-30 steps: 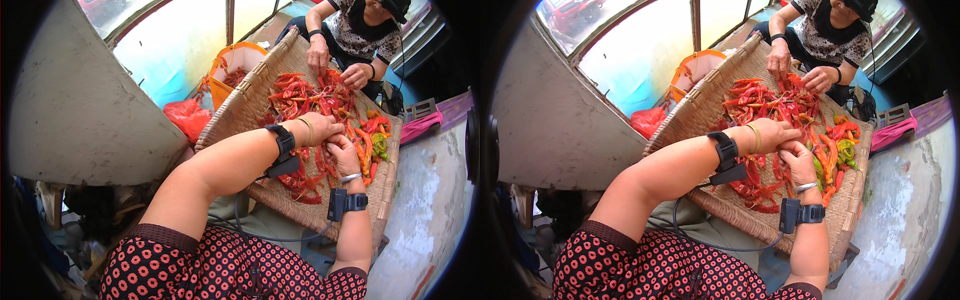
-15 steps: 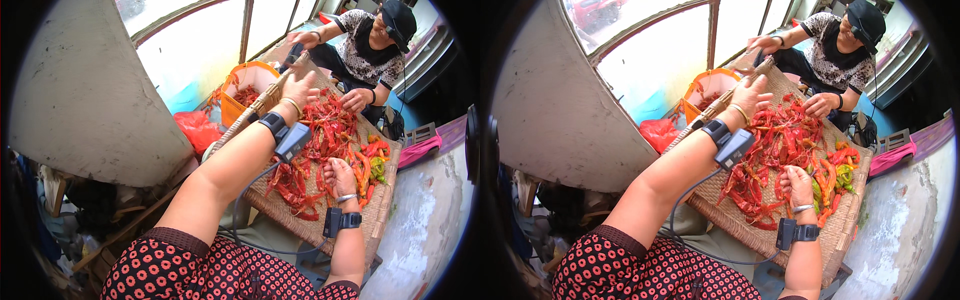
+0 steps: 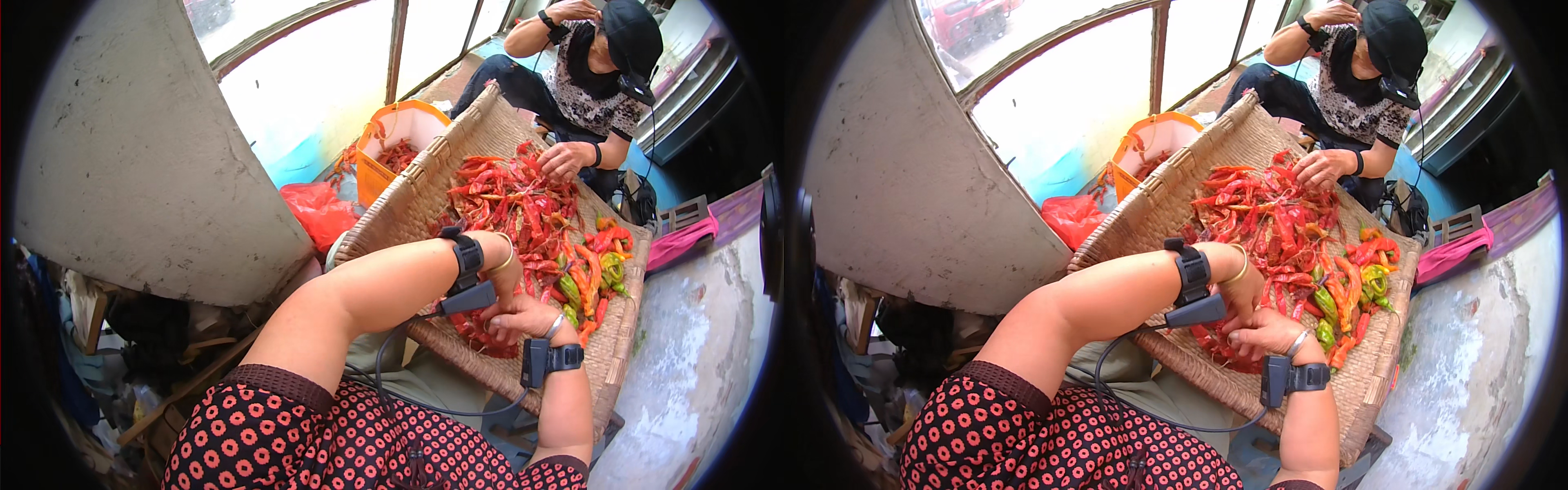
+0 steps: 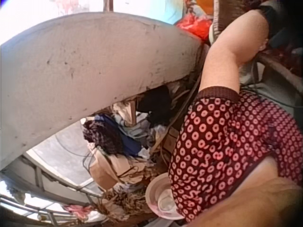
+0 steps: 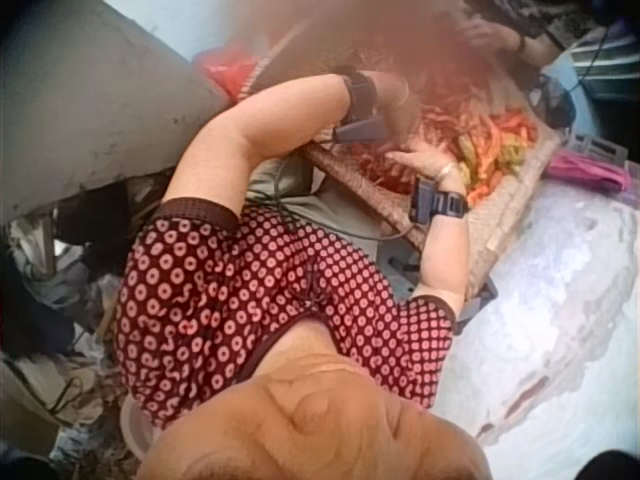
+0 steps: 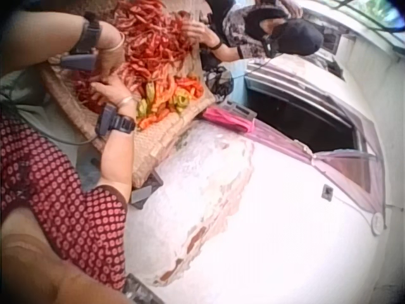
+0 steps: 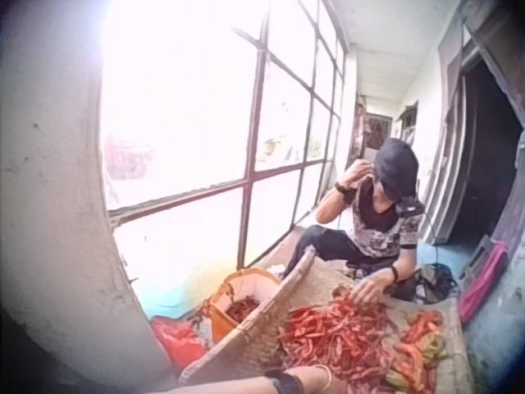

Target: The person sorts through a pile of red and green peppers on a woven tray by hand, picking up individual peppers, pulling off the stems, and placing the peppers back onto the tray.

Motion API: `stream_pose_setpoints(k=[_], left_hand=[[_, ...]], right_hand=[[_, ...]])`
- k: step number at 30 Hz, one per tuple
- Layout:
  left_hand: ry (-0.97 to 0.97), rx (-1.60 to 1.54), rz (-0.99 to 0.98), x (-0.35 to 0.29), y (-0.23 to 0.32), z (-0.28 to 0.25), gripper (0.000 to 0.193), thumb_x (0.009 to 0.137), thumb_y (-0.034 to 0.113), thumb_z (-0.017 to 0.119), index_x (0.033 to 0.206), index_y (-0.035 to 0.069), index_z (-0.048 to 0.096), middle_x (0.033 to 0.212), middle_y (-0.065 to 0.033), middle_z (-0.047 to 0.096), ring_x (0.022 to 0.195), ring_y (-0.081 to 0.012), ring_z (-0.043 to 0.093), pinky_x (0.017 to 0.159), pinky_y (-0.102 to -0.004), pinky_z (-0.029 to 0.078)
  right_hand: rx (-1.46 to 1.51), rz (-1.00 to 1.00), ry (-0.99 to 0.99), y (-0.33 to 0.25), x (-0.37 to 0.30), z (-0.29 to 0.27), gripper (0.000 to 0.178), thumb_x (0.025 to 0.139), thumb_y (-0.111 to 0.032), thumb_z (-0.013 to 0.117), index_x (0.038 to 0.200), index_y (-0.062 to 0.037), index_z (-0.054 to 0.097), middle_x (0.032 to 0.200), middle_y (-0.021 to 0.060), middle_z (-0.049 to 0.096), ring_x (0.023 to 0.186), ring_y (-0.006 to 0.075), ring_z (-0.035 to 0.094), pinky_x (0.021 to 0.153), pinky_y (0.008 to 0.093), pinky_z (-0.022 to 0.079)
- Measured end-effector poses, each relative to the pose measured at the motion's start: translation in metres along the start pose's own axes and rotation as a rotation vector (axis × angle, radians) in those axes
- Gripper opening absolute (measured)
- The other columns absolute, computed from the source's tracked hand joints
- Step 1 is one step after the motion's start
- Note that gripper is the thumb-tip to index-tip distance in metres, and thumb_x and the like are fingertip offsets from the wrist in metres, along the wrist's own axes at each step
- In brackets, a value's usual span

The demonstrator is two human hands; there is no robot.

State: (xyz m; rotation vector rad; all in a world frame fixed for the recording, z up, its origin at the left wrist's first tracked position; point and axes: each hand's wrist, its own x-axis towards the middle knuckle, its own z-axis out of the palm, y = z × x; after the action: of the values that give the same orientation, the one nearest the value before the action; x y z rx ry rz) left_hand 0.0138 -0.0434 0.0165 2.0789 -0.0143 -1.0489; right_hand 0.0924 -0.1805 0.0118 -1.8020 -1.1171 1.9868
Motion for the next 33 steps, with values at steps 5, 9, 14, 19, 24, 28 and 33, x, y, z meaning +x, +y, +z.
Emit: stream_pose_setpoints(k=[5,9,14,19,24,28,33], left_hand=[[-0.015,0.128,-0.074,0.005,0.003,0.007,0.036,0.067,0.034,0.059,0.088,0.005,0.061,0.079,-0.0060,0.060,0.069,-0.0178,0.056,0.061,-0.0294,0.045],[0.019,0.117,-0.067,0.003,0.004,0.014,0.033,0.069,0.033,0.058,0.088,0.005,0.061,0.077,-0.0066,0.061,0.069,-0.0182,0.057,0.061,-0.0295,0.046],[0.188,0.240,-0.011,0.017,-0.005,0.008,0.034,0.069,0.031,0.058,0.092,0.006,0.059,0.081,-0.0095,0.062,0.074,-0.0208,0.059,0.065,-0.0323,0.046],[0.649,0.180,0.101,0.027,-0.027,-0.011,0.037,0.068,0.029,0.058,0.094,0.004,0.058,0.086,-0.0131,0.060,0.082,-0.0249,0.058,0.070,-0.0337,0.046],[0.223,0.001,-0.118,-0.002,-0.007,-0.004,0.036,0.072,0.033,0.057,0.094,0.005,0.059,0.083,-0.0079,0.061,0.075,-0.0214,0.058,0.063,-0.0326,0.046],[0.093,0.237,-0.095,0.008,0.002,0.009,0.034,0.072,0.035,0.057,0.091,0.007,0.061,0.075,-0.0059,0.061,0.067,-0.0202,0.057,0.060,-0.0321,0.045],[0.239,0.254,-0.089,0.011,0.000,0.011,0.032,0.069,0.034,0.058,0.088,0.009,0.062,0.075,-0.0070,0.061,0.068,-0.0210,0.058,0.061,-0.0326,0.045]], right_hand=[[-0.120,0.111,-0.064,-0.005,0.000,0.002,0.034,0.077,-0.027,0.057,0.099,0.0001,0.055,0.077,0.0058,0.060,0.068,0.0130,0.057,0.056,0.0241,0.048],[-0.249,0.160,0.014,-0.003,0.002,-0.002,0.030,0.075,-0.025,0.059,0.092,-0.0012,0.055,0.077,0.0031,0.058,0.070,0.0100,0.054,0.057,0.0235,0.045],[-0.326,-0.077,0.267,0.009,0.001,-0.009,0.026,0.073,-0.023,0.059,0.089,-0.0017,0.056,0.078,0.0063,0.058,0.070,0.0142,0.054,0.062,0.0259,0.044],[-0.471,-0.344,0.739,0.016,-0.001,-0.024,0.026,0.070,-0.017,0.058,0.091,-0.0009,0.057,0.078,0.0116,0.059,0.072,0.0183,0.057,0.066,0.0288,0.045],[-0.332,0.020,0.217,0.004,-0.012,-0.006,0.028,0.075,-0.024,0.057,0.089,0.0000,0.058,0.073,0.0062,0.059,0.062,0.0137,0.056,0.056,0.0258,0.046],[-0.327,0.111,0.105,0.009,-0.005,-0.004,0.029,0.076,-0.026,0.057,0.090,-0.0001,0.058,0.074,0.0061,0.059,0.062,0.0137,0.056,0.056,0.0262,0.045],[-0.112,0.164,0.174,0.012,-0.002,-0.007,0.029,0.075,-0.024,0.058,0.091,0.0002,0.058,0.075,0.0078,0.059,0.066,0.0144,0.057,0.059,0.0271,0.046]])
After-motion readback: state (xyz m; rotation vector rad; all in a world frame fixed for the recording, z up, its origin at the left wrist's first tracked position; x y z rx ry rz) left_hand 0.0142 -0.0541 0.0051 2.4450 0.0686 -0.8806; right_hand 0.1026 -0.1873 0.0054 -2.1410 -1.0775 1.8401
